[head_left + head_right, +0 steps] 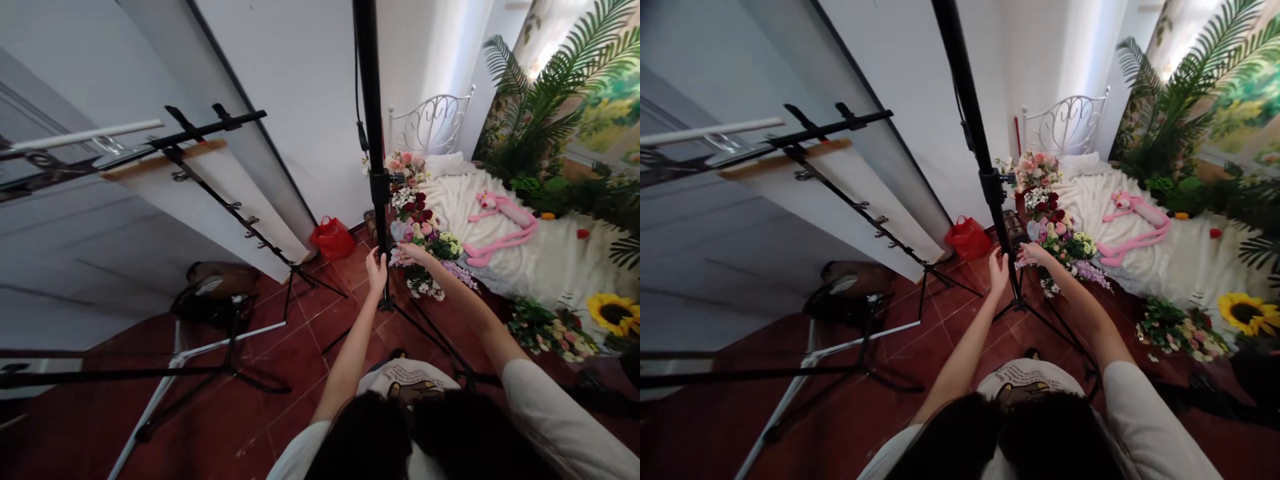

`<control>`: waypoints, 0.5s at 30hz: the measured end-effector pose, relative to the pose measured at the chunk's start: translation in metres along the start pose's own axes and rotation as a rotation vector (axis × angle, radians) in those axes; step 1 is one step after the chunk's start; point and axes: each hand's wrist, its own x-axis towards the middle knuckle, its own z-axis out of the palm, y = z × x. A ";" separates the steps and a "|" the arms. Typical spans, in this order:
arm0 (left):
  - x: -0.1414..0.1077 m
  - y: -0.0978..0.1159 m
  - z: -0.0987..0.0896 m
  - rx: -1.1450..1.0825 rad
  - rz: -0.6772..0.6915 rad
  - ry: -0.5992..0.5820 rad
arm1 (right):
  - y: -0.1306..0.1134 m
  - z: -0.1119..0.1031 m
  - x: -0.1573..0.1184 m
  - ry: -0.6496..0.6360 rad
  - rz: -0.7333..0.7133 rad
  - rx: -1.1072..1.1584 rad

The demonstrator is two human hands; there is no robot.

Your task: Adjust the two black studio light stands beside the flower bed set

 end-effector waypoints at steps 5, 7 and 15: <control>0.013 -0.001 0.007 -0.014 -0.020 -0.054 | -0.036 -0.005 0.014 -0.160 0.107 -0.187; 0.016 -0.002 0.007 -0.014 -0.026 -0.072 | -0.044 -0.008 0.010 -0.215 0.030 -0.170; 0.020 -0.006 0.007 0.003 -0.028 -0.067 | -0.054 0.007 -0.012 -0.187 -0.443 -0.209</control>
